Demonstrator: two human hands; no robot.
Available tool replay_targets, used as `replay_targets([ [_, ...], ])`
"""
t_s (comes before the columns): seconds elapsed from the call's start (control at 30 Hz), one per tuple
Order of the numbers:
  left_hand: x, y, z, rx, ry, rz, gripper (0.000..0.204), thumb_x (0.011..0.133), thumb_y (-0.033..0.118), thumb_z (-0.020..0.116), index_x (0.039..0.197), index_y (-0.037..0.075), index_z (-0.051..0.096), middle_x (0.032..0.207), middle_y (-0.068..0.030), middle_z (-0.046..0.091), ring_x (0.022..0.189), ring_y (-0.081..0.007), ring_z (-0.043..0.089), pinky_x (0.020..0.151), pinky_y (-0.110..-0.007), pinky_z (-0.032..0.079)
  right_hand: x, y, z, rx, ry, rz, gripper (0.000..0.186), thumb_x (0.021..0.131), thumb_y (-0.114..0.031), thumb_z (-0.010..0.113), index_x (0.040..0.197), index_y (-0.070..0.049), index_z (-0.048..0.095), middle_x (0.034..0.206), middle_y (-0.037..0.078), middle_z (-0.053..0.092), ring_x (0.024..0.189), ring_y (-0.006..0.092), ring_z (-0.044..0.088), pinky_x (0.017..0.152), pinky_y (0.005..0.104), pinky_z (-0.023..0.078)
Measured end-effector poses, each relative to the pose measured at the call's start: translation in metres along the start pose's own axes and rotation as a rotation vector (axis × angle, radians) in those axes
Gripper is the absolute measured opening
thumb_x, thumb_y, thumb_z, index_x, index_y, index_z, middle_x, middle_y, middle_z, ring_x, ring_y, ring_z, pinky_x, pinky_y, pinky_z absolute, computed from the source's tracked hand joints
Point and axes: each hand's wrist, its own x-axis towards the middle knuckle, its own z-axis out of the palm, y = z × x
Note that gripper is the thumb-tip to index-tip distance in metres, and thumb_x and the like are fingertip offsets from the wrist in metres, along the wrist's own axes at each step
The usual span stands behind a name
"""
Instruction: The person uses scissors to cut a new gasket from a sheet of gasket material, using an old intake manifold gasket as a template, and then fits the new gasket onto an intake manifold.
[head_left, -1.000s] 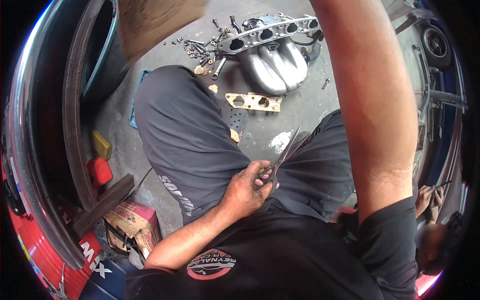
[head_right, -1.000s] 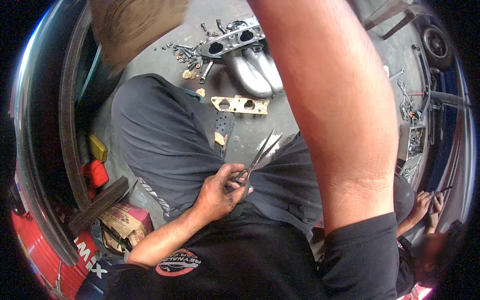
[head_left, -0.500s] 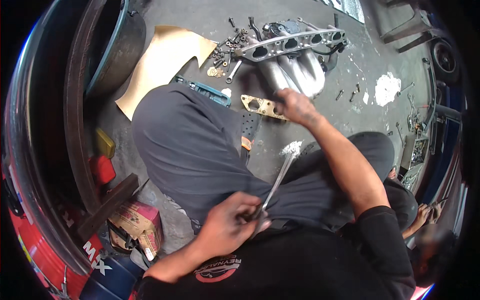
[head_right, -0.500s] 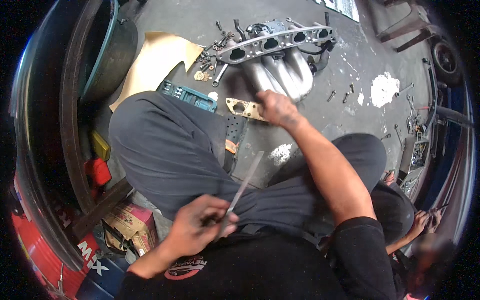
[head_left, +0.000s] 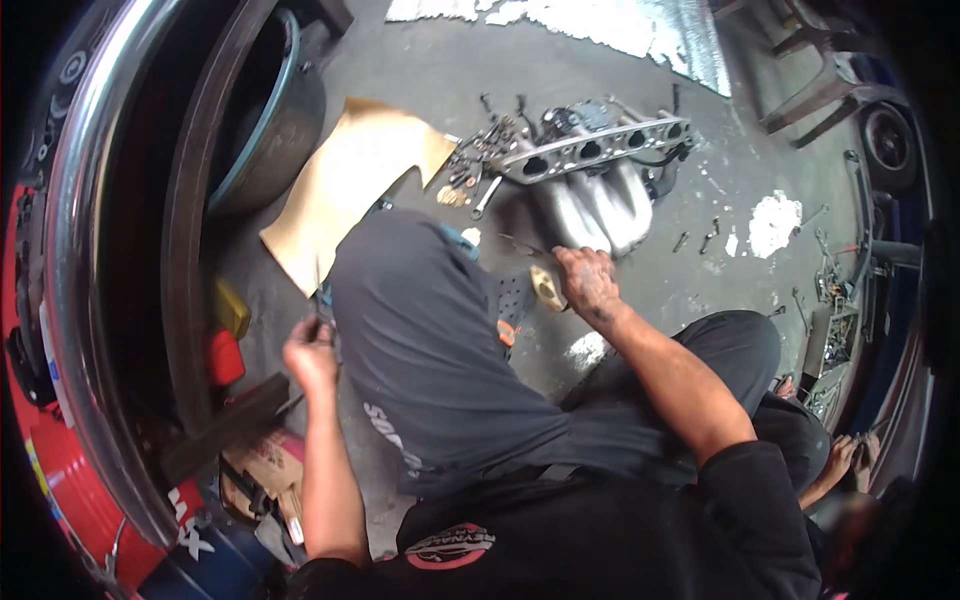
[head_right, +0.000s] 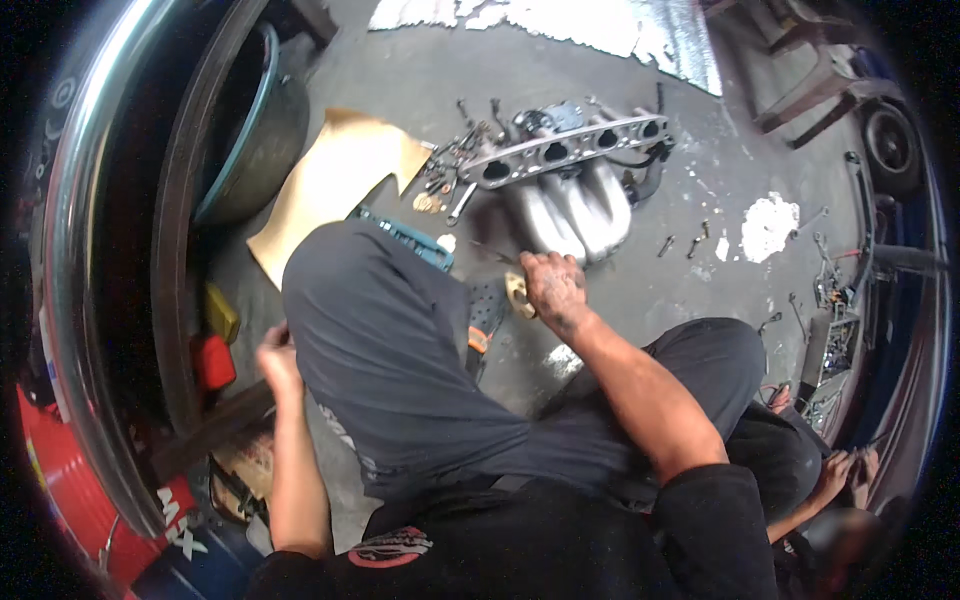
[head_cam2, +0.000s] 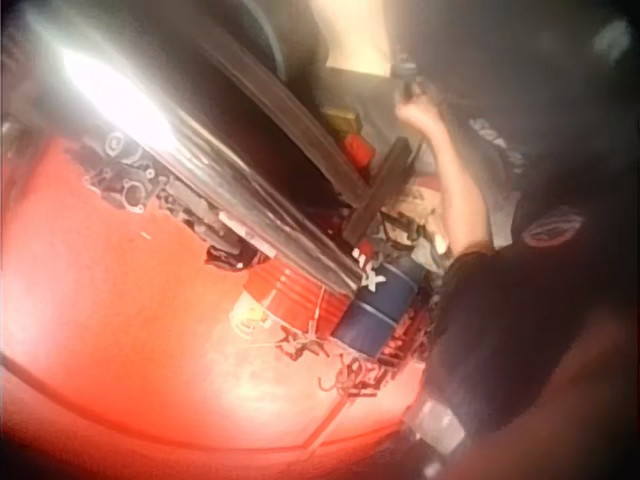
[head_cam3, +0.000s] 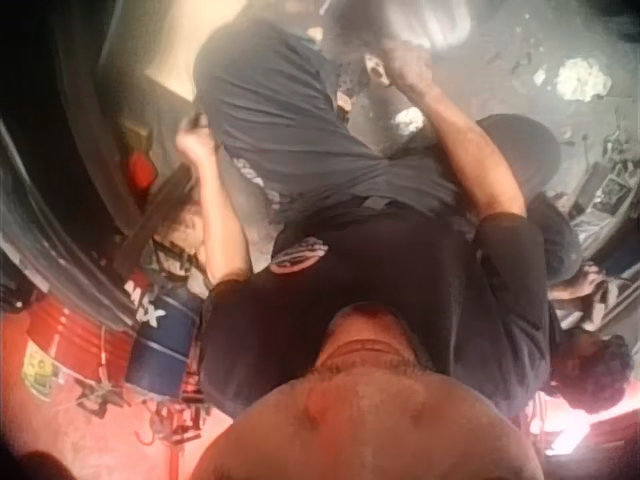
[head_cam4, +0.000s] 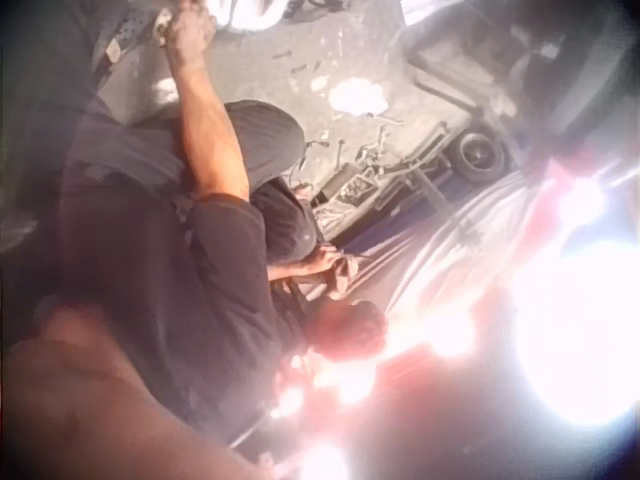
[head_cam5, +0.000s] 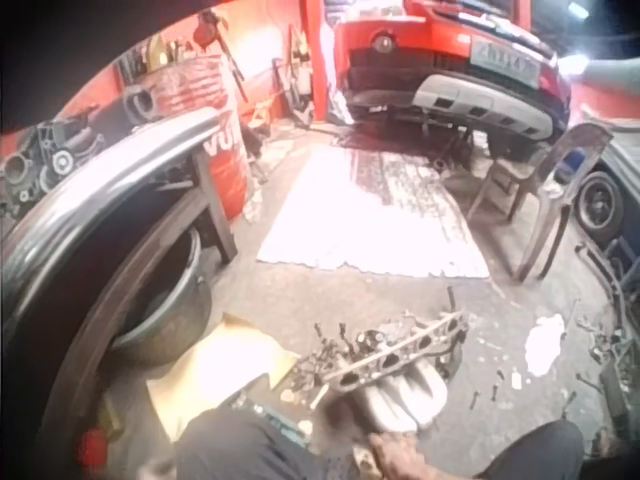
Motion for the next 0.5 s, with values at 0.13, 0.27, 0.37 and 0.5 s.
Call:
replay_targets([
  [0.13,0.006,-0.018,0.062,-0.394,-0.213,-0.333,0.022,0.086,0.002,0.064,0.106,-0.004,0.07,0.099,-0.0161,0.074,0.09,-0.0247,0.071,0.083,-0.036,0.054,-0.022,-0.013,-0.069,0.245,0.121,0.258,0.027,0.09,-0.007,0.057,0.115,-0.009,0.068,0.096,0.018,0.071,0.093,0.0319,0.069,0.085,0.0433,0.052],
  [0.27,0.012,-0.017,0.111,0.115,-0.364,-0.189,0.023,0.085,0.003,0.065,0.106,-0.003,0.071,0.099,-0.017,0.074,0.09,-0.0267,0.071,0.083,-0.037,0.054,-0.044,0.024,-0.085,0.946,0.534,0.332,0.023,0.098,-0.016,0.059,0.115,-0.001,0.064,0.103,0.013,0.072,0.087,0.0247,0.073,0.08,0.0354,0.057],
  [0.37,0.019,-0.021,0.123,0.325,-0.447,-0.126,0.023,0.084,0.004,0.065,0.106,-0.002,0.071,0.1,-0.0177,0.074,0.091,-0.0281,0.071,0.083,-0.037,0.054,-0.046,0.023,-0.139,1.232,0.542,0.479,0.027,0.098,-0.017,0.06,0.118,0.002,0.059,0.106,0.011,0.071,0.09,0.0226,0.072,0.081,0.0348,0.057],
  [0.5,0.032,-0.015,0.121,0.573,-0.512,-0.048,0.024,0.084,0.005,0.065,0.106,-0.001,0.072,0.1,-0.0186,0.073,0.091,-0.03,0.071,0.083,-0.038,0.054,-0.036,0.02,-0.187,1.473,0.61,0.505,0.021,0.097,-0.015,0.062,0.113,-0.003,0.056,0.103,0.012,0.071,0.088,0.024,0.073,0.078,0.0388,0.058],
])
